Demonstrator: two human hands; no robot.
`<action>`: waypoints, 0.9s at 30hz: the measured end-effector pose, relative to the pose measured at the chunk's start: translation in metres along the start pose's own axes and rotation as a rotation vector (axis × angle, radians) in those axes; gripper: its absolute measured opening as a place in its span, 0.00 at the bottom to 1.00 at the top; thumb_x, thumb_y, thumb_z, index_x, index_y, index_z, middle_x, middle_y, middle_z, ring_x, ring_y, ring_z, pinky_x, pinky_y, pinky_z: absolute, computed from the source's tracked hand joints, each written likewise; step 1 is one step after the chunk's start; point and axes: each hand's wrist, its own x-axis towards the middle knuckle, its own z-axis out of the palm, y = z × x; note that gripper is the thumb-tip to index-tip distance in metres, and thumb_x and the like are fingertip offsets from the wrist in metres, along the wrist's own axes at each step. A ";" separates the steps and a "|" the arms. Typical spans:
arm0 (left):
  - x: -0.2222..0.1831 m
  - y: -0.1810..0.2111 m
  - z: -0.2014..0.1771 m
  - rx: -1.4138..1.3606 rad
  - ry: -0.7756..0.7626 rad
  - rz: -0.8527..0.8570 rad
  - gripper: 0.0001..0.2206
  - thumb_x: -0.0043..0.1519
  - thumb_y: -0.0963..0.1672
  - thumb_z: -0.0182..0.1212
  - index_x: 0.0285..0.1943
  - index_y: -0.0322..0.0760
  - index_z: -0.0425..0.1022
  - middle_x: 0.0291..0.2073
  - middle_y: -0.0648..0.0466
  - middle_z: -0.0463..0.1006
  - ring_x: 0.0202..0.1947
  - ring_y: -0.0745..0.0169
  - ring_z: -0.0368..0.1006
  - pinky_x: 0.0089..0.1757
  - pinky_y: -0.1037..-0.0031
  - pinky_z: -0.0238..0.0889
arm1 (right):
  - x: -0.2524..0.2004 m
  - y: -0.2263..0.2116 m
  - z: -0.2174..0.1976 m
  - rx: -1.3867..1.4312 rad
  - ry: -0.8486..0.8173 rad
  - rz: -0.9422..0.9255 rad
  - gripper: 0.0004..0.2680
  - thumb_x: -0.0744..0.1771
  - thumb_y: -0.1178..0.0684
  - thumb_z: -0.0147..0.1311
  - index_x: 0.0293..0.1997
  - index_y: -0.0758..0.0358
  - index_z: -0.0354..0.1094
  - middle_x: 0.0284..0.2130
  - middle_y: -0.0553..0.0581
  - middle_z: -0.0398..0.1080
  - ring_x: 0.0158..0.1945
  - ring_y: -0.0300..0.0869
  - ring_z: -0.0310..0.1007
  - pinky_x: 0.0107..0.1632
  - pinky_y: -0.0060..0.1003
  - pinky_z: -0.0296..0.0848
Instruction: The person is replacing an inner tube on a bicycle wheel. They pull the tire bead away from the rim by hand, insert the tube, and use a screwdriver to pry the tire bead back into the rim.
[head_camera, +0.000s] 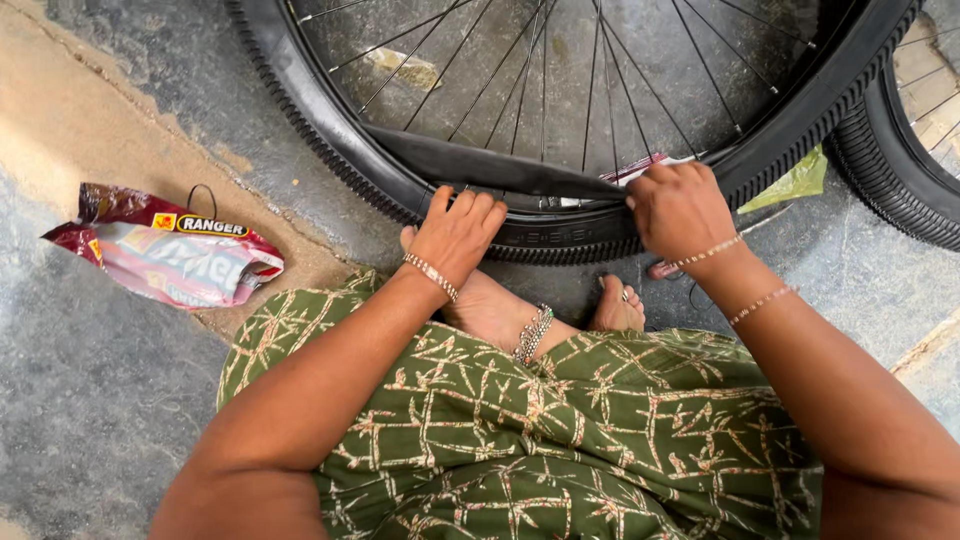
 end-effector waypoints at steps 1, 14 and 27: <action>0.001 -0.001 0.000 -0.011 0.012 0.009 0.16 0.61 0.44 0.54 0.58 0.42 0.71 0.44 0.55 0.70 0.49 0.59 0.67 0.54 0.60 0.56 | -0.004 0.000 -0.002 0.106 0.052 -0.035 0.05 0.67 0.51 0.56 0.41 0.60 0.73 0.37 0.57 0.72 0.45 0.53 0.72 0.52 0.48 0.67; 0.015 -0.022 -0.034 -0.210 -0.167 0.021 0.50 0.38 0.59 0.68 0.76 0.47 0.62 0.79 0.37 0.54 0.78 0.35 0.47 0.66 0.39 0.34 | -0.019 -0.012 0.011 0.236 0.068 -0.075 0.15 0.64 0.42 0.59 0.44 0.65 0.72 0.37 0.60 0.69 0.46 0.55 0.68 0.56 0.51 0.64; 0.051 0.002 -0.040 -0.390 -0.254 0.055 0.21 0.53 0.55 0.70 0.45 0.41 0.77 0.38 0.50 0.74 0.48 0.49 0.71 0.65 0.46 0.45 | -0.029 -0.008 0.009 0.315 0.006 -0.113 0.18 0.64 0.36 0.59 0.46 0.62 0.72 0.39 0.60 0.68 0.46 0.55 0.68 0.53 0.47 0.66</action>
